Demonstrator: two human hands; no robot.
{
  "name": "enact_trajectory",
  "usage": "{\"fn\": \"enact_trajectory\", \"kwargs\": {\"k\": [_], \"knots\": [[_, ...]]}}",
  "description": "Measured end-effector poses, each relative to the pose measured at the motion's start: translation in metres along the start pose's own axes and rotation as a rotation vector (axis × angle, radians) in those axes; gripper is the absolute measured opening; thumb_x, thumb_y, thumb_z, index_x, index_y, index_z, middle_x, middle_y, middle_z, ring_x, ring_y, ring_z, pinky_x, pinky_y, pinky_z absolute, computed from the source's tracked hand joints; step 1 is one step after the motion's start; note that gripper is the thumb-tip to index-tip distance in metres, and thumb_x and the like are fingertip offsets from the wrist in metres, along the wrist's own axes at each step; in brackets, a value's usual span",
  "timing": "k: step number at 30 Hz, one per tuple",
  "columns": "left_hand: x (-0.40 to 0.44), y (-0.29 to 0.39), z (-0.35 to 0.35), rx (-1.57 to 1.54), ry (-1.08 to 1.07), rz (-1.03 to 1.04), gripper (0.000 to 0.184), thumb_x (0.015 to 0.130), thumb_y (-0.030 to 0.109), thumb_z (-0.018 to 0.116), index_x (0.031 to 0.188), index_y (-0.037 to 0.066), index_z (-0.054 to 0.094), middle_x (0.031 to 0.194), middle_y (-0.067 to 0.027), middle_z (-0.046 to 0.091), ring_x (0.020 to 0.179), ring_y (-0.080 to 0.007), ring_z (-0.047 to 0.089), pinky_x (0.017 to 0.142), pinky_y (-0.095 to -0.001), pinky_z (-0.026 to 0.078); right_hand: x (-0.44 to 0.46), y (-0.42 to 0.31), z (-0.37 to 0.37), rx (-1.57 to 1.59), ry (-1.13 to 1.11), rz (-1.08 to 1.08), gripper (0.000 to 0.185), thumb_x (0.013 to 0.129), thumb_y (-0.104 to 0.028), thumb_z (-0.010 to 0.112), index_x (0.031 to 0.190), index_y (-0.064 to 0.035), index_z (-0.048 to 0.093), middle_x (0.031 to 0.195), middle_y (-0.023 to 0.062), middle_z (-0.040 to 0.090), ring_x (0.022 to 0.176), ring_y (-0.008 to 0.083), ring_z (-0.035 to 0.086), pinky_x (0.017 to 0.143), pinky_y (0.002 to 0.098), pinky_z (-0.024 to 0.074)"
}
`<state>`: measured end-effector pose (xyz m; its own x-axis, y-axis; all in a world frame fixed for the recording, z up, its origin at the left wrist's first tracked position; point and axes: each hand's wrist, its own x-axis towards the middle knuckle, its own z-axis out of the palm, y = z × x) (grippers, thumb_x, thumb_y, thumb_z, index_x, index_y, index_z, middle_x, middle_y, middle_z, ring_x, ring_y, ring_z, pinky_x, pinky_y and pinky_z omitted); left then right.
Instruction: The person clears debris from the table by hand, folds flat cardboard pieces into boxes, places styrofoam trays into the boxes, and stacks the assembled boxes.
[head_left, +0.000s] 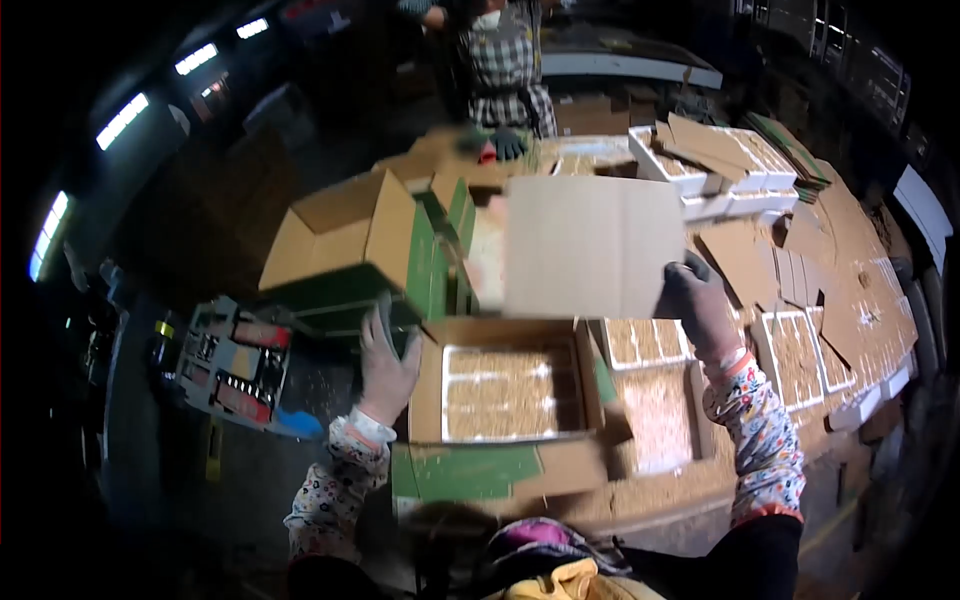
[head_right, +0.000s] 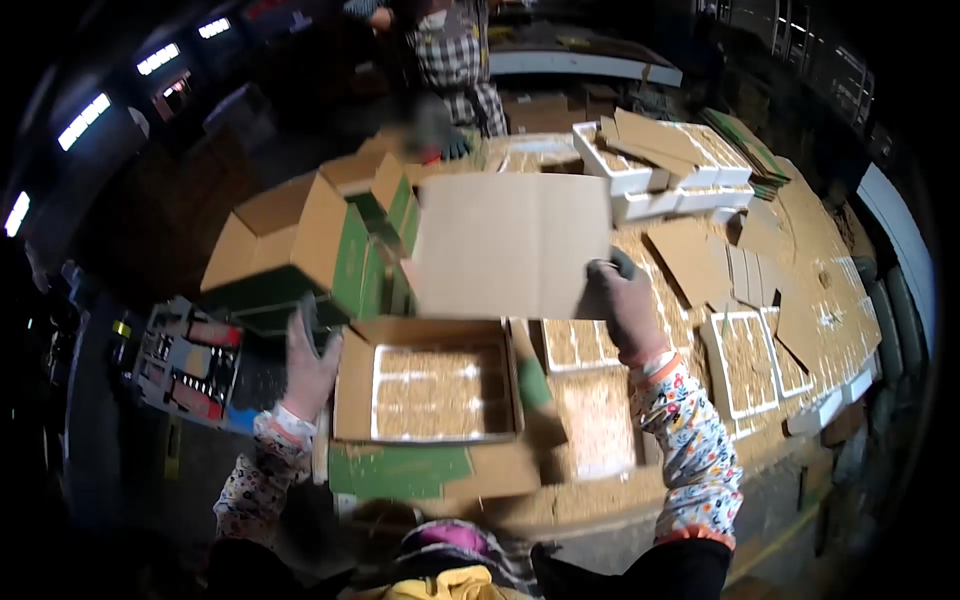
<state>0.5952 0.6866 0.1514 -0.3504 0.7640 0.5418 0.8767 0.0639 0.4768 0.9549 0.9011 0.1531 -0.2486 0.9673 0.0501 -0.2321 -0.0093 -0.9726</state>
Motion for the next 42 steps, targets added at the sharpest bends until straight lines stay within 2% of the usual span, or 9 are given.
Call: {"fn": "enact_trajectory", "kwargs": {"k": [6,10,13,19,24,31,34,39,42], "knots": [[-0.044,0.032,0.003,0.293,-0.934,0.299,0.074,0.078,0.041,0.060,0.140,0.014,0.030,0.139,-0.0249,0.030,0.127,-0.0414,0.033,0.106,-0.0493,0.022,-0.104,0.045,0.089,-0.692,-0.570,0.228,0.057,0.081,-0.015,0.062,0.129,0.0046,0.039,0.115,0.0178,0.055,0.104,0.0236,0.055,0.088,0.0309,0.0448],[-0.046,0.031,0.041,0.419,-1.305,0.160,0.070,0.076,0.038,0.061,0.137,0.015,0.036,0.142,-0.0255,0.026,0.128,-0.0444,0.030,0.101,-0.0545,0.032,-0.117,0.073,0.138,-1.702,-0.414,-0.658,0.077,0.078,-0.031,0.062,0.139,-0.0023,0.025,0.139,0.0229,0.028,0.127,0.0443,0.028,0.104,0.0481,0.0299],[-0.036,0.022,0.050,0.228,-1.321,0.238,0.057,0.077,0.028,0.060,0.129,0.013,0.045,0.126,-0.0209,0.044,0.117,-0.0410,0.042,0.093,-0.0481,0.041,-0.094,0.110,0.135,-1.485,-1.082,-0.148,0.060,0.081,-0.032,0.059,0.134,-0.0109,0.040,0.134,0.0166,0.040,0.123,0.0419,0.037,0.098,0.0478,0.0364],[-0.052,-0.065,0.012,-0.219,-0.018,-0.172,0.037,0.082,0.019,0.058,0.115,0.002,0.051,0.115,-0.0203,0.052,0.110,-0.0371,0.047,0.095,-0.0450,0.039,-0.058,0.036,0.041,-0.692,-0.353,-0.002,0.056,0.081,-0.004,0.056,0.133,-0.0006,0.039,0.115,0.0164,0.056,0.111,0.0225,0.053,0.092,0.0318,0.0443],[-0.120,-0.065,0.089,-0.462,-0.385,-0.661,0.086,0.069,0.050,0.075,0.122,-0.010,0.044,0.114,-0.0206,0.058,0.108,-0.0298,0.055,0.092,-0.0354,0.042,-0.049,0.158,0.047,-0.852,-0.657,0.201,0.089,0.064,-0.062,0.070,0.121,0.0028,0.051,0.110,0.0259,0.058,0.104,0.0381,0.056,0.090,0.0413,0.0447],[-0.100,-0.072,0.084,-0.487,-0.535,-0.772,0.025,0.087,0.020,0.063,0.098,-0.003,0.063,0.098,-0.0075,0.066,0.091,-0.0116,0.060,0.081,-0.0271,0.048,-0.121,0.119,0.074,0.088,-0.161,0.436,0.056,0.081,-0.020,0.065,0.127,-0.0002,0.042,0.110,0.0093,0.055,0.099,0.0188,0.053,0.090,0.0296,0.0418],[-0.084,-0.048,0.047,-1.659,-0.045,-1.027,0.031,0.089,0.017,0.058,0.113,-0.003,0.056,0.117,-0.0105,0.057,0.104,-0.0176,0.056,0.092,-0.0254,0.042,-0.118,0.047,0.072,0.107,0.049,0.393,0.046,0.084,-0.029,0.058,0.116,0.0033,0.053,0.108,0.0116,0.057,0.102,0.0232,0.053,0.095,0.0361,0.0408],[0.005,-0.107,-0.046,-1.262,0.597,-0.091,0.047,0.093,0.013,0.047,0.135,-0.001,0.032,0.136,-0.0160,0.040,0.122,-0.0236,0.042,0.105,-0.0320,0.031,-0.027,0.028,0.068,0.399,-0.105,-0.116,0.042,0.095,-0.027,0.046,0.128,-0.0017,0.043,0.120,0.0089,0.052,0.108,0.0214,0.050,0.097,0.0368,0.0388],[0.045,-0.234,0.002,-3.034,0.691,0.273,0.047,0.093,0.008,0.043,0.137,-0.002,0.030,0.134,-0.0193,0.039,0.120,-0.0247,0.043,0.103,-0.0351,0.032,0.031,0.010,0.132,0.321,-0.195,-0.307,0.045,0.093,-0.028,0.049,0.132,-0.0067,0.041,0.129,0.0093,0.046,0.111,0.0218,0.048,0.095,0.0381,0.0405]]}}
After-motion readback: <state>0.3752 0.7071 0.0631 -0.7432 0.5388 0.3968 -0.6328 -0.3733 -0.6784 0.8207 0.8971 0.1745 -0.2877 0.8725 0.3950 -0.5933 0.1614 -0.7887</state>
